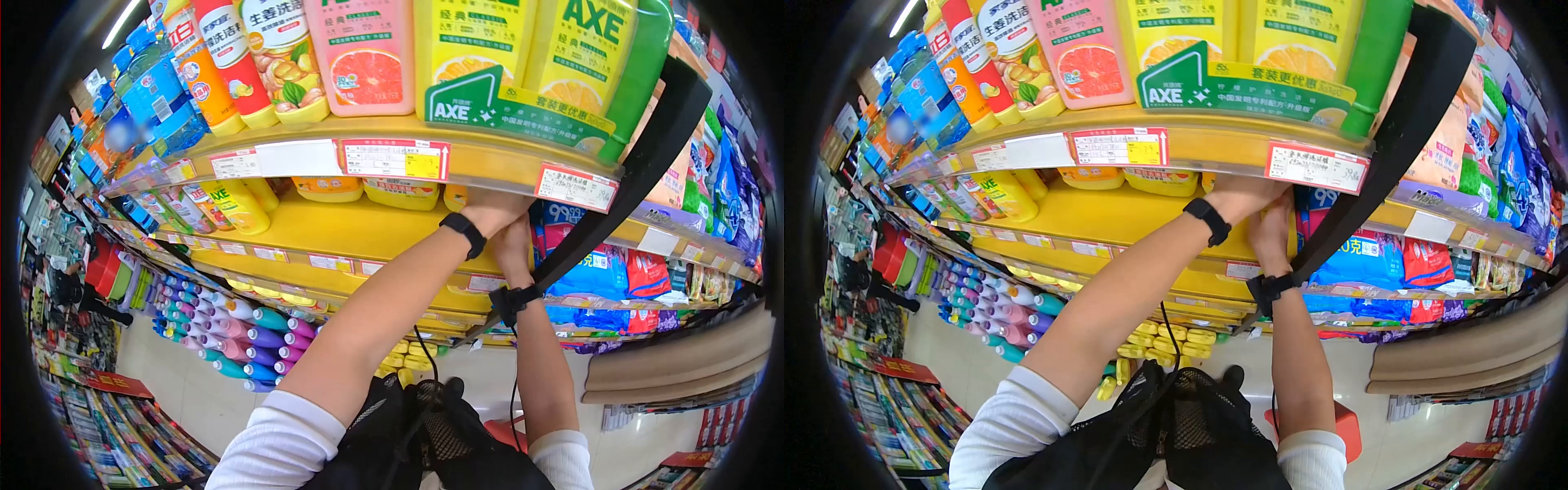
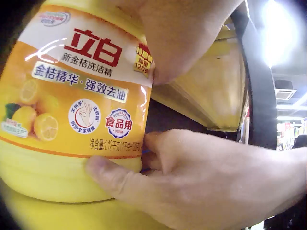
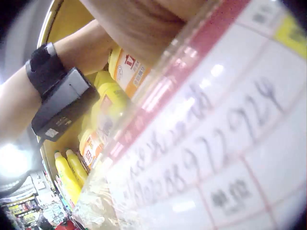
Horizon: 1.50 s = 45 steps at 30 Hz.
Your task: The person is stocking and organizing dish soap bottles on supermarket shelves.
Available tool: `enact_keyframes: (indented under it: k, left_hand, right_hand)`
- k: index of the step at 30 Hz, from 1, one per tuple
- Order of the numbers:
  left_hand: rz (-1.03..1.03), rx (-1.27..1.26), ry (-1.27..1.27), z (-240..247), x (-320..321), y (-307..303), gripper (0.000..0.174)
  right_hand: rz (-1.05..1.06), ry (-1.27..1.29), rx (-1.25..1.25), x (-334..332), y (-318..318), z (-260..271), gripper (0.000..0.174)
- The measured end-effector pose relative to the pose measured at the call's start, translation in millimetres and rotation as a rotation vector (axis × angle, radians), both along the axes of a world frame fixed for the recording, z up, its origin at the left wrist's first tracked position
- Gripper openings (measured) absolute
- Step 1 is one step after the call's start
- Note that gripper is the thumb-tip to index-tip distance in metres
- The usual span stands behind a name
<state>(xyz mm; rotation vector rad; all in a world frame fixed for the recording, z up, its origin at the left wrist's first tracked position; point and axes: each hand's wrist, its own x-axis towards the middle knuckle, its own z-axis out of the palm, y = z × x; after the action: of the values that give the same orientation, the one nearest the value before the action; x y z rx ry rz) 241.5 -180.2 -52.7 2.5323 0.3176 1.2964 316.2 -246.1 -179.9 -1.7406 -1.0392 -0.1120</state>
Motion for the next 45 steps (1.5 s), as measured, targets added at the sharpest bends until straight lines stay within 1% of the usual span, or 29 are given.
enact_keyframes:
  k: [2, 3, 4, 6, 9, 10, 12, 15, 17, 18, 19, 20, 23, 25, 26, 28, 31, 34, 39, 43, 44, 45]
  left_hand:
    - [-0.019, 0.153, 0.045, -8.0, -17.5, 4.1, 0.031]
    - [-0.048, 0.129, 0.040, -3.8, -33.4, 0.3, 0.032]
    - [-0.080, 0.162, 0.135, -2.4, -50.0, 1.4, 0.038]
    - [-0.058, 0.209, 0.155, -13.1, -84.2, 4.7, 0.047]
    - [0.050, 0.254, 0.243, -39.9, -142.0, 31.2, 0.058]
    - [0.082, 0.161, 0.373, -56.0, -161.4, 47.4, 0.058]
    - [0.145, 0.159, 0.348, -63.2, -204.8, 73.7, 0.056]
    - [0.283, 0.126, 0.333, -76.4, -262.4, 106.0, 0.052]
    - [0.358, 0.124, 0.309, -82.9, -293.0, 123.1, 0.047]
    - [0.359, 0.087, 0.307, -87.0, -306.0, 130.4, 0.044]
    - [0.357, 0.051, 0.306, -91.8, -317.7, 136.9, 0.041]
    - [0.354, 0.015, 0.307, -96.0, -325.1, 141.1, 0.039]
    - [0.323, 0.116, 0.205, -108.8, -335.2, 143.8, 0.032]
    - [0.325, 0.105, 0.174, -116.3, -335.8, 141.6, 0.035]
    - [0.330, 0.094, 0.158, -119.5, -336.4, 139.9, 0.036]
    - [0.335, 0.170, 0.141, -126.1, -339.9, 138.1, 0.037]
    - [0.313, 0.218, 0.120, -131.4, -345.6, 139.7, 0.039]
    - [0.307, 0.236, 0.103, -135.6, -346.5, 141.9, 0.041]
    - [0.286, 0.274, 0.111, -135.9, -347.3, 147.4, 0.041]
    - [0.290, 0.271, 0.124, -134.0, -346.1, 146.9, 0.040]
    - [0.296, 0.274, 0.134, -133.8, -346.0, 147.3, 0.040]
    - [0.299, 0.275, 0.134, -134.1, -345.5, 148.3, 0.041]
  right_hand:
    - [0.004, -0.007, 0.045, -7.1, -4.3, 3.9, 0.070]
    - [-0.023, 0.100, -0.051, -10.7, -6.4, 10.6, 0.067]
    - [-0.010, 0.083, -0.025, -7.2, -5.7, 4.2, 0.065]
    - [0.021, 0.049, 0.028, 5.8, -5.5, -15.5, 0.062]
    - [-0.067, 0.050, -0.019, -7.8, -16.4, -12.0, 0.056]
    - [-0.080, -0.004, -0.017, -10.9, -17.8, -12.8, 0.055]
    - [-0.169, -0.070, -0.084, -20.4, -16.0, -8.6, 0.062]
    - [-0.288, -0.147, -0.197, -28.8, -13.0, -3.5, 0.063]
    - [-0.287, -0.162, -0.156, -26.6, -13.8, -7.2, 0.061]
    - [-0.288, -0.174, -0.135, -29.2, -12.9, -3.8, 0.061]
    - [-0.280, -0.121, -0.158, -31.9, -14.4, -1.0, 0.062]
    - [-0.288, -0.119, -0.152, -34.1, -13.5, 0.9, 0.061]
    - [-0.334, -0.142, -0.149, -38.7, -15.3, 0.3, 0.059]
    - [-0.383, -0.210, -0.161, -39.1, -15.1, -1.8, 0.057]
    - [-0.387, -0.183, -0.193, -41.8, -16.2, 1.7, 0.056]
    - [-0.386, -0.133, -0.259, -47.0, -17.2, 8.3, 0.054]
    - [-0.392, -0.167, -0.241, -48.8, -16.1, 7.0, 0.052]
    - [-0.413, -0.239, -0.225, -42.3, -14.9, -2.3, 0.054]
    - [-0.421, -0.231, -0.234, -50.9, -12.5, 3.1, 0.057]
    - [-0.425, -0.281, -0.220, -44.4, -13.1, -1.6, 0.057]
    - [-0.362, -0.205, -0.170, -27.7, -12.1, -13.4, 0.056]
    - [-0.300, -0.129, -0.122, 2.7, -12.2, -33.5, 0.055]
